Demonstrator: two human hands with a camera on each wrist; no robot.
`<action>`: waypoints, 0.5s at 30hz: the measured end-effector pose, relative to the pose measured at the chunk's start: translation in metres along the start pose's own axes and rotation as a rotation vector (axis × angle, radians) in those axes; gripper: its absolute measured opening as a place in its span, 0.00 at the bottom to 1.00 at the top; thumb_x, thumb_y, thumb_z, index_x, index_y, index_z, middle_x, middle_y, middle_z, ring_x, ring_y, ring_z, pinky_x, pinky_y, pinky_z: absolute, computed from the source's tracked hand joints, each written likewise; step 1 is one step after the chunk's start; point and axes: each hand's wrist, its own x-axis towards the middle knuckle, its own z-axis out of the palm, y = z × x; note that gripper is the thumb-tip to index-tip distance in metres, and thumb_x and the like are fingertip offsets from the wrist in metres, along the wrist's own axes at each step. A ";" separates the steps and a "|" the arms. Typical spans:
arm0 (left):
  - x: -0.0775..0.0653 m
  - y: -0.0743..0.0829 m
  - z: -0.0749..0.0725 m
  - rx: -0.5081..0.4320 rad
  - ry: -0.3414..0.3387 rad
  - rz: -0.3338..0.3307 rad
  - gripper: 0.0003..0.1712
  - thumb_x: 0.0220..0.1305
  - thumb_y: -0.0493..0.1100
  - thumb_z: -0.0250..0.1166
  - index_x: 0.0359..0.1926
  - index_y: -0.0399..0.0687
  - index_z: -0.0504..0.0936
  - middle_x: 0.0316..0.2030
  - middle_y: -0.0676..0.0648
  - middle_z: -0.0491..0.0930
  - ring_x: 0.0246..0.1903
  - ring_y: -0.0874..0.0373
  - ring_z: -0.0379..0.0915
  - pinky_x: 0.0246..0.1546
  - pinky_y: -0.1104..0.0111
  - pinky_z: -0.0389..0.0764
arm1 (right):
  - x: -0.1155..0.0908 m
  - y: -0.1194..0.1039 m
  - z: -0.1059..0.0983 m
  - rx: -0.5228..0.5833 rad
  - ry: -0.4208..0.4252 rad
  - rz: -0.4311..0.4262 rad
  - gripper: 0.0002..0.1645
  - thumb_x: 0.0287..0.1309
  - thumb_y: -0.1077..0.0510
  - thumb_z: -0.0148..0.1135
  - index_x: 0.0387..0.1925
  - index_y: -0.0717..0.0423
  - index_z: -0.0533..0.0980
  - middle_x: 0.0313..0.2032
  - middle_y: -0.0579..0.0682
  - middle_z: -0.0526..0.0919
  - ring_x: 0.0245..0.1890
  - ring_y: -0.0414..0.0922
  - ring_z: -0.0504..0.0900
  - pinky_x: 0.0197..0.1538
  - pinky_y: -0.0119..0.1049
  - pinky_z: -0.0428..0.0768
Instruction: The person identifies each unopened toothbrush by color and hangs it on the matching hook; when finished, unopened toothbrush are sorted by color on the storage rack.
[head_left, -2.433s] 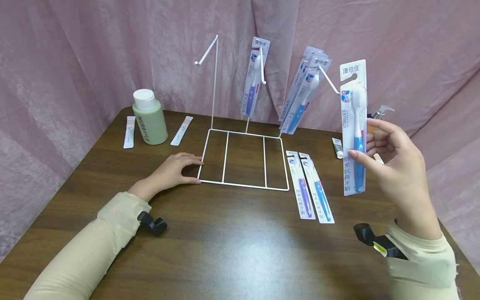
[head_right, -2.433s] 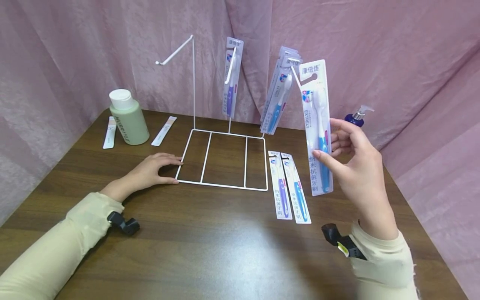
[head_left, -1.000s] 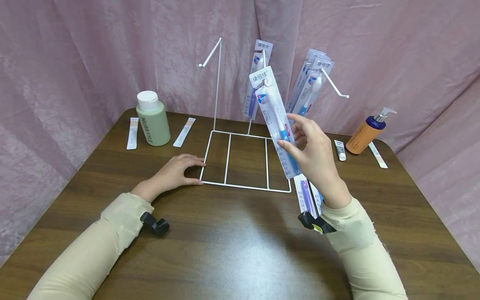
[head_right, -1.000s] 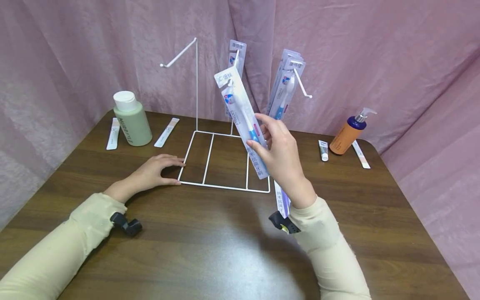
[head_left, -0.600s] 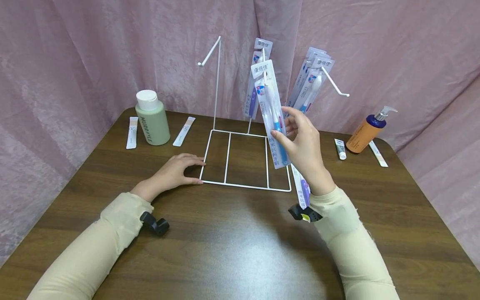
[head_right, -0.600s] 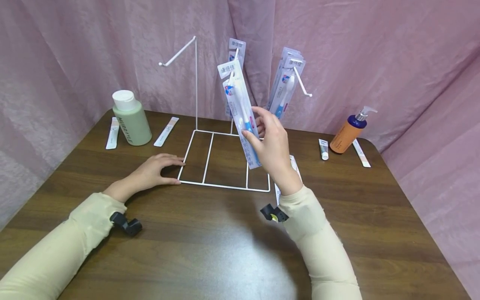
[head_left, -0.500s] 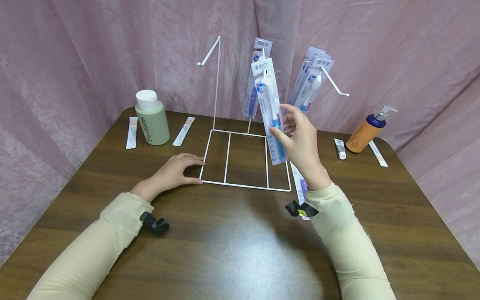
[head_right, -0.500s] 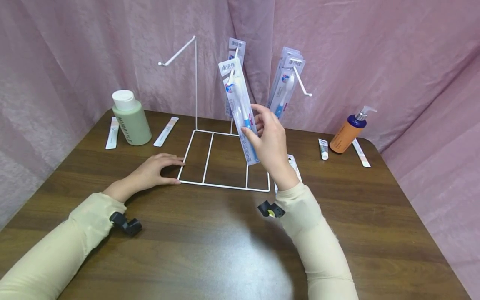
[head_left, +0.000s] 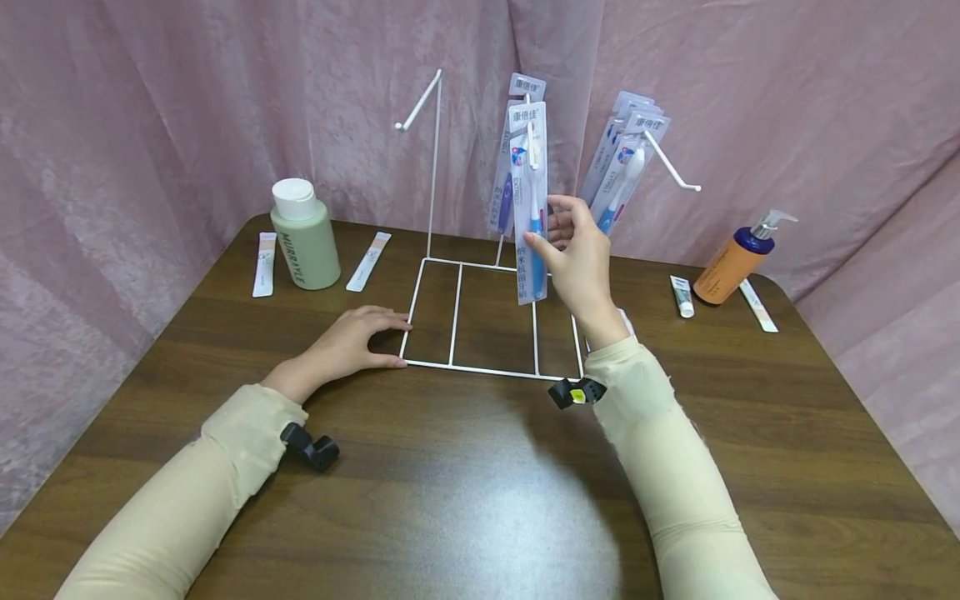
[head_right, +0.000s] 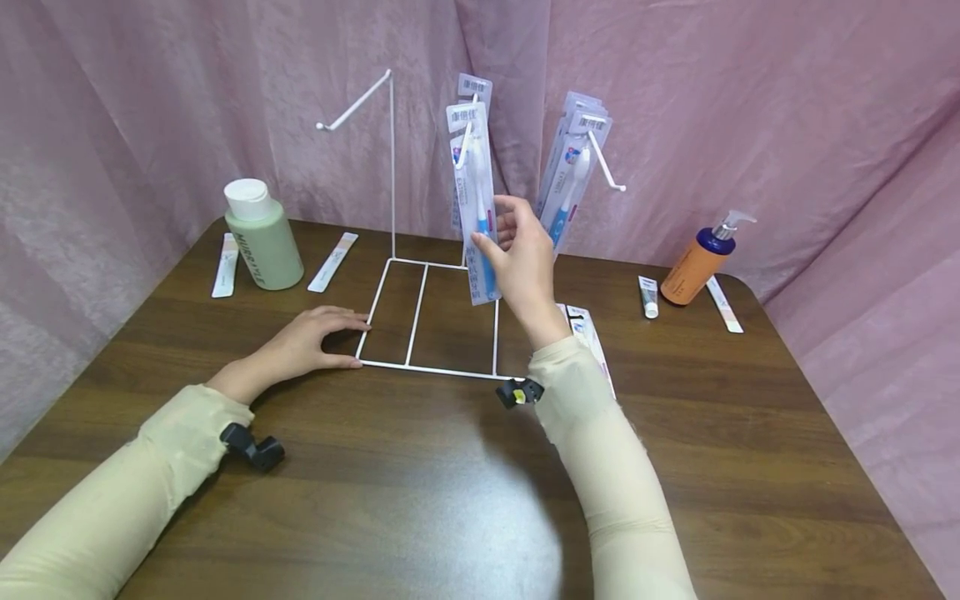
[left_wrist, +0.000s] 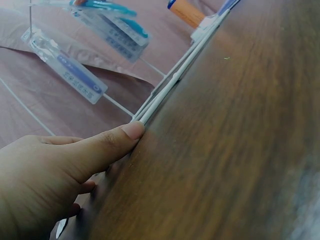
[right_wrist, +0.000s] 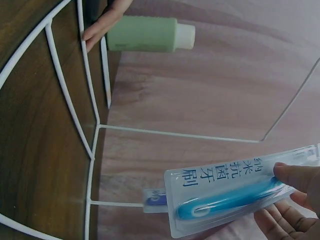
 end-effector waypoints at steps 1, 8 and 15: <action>0.000 0.000 0.000 -0.001 -0.001 -0.001 0.34 0.51 0.56 0.73 0.58 0.49 0.79 0.63 0.46 0.74 0.66 0.43 0.63 0.66 0.42 0.59 | 0.002 0.001 0.002 0.009 0.006 0.005 0.31 0.53 0.61 0.70 0.58 0.60 0.70 0.40 0.61 0.83 0.37 0.49 0.82 0.43 0.35 0.82; 0.000 0.000 0.000 0.002 -0.005 -0.006 0.34 0.51 0.56 0.73 0.58 0.49 0.78 0.64 0.47 0.74 0.66 0.43 0.63 0.66 0.42 0.59 | 0.016 0.008 0.015 0.031 0.044 0.033 0.29 0.53 0.61 0.70 0.56 0.61 0.71 0.41 0.60 0.82 0.39 0.48 0.81 0.45 0.34 0.82; 0.000 0.000 0.000 0.000 -0.009 -0.012 0.34 0.51 0.56 0.73 0.59 0.50 0.78 0.64 0.47 0.73 0.66 0.43 0.62 0.66 0.42 0.58 | 0.030 0.011 0.023 -0.017 0.052 0.071 0.29 0.54 0.60 0.69 0.57 0.60 0.70 0.42 0.60 0.82 0.40 0.49 0.82 0.48 0.36 0.82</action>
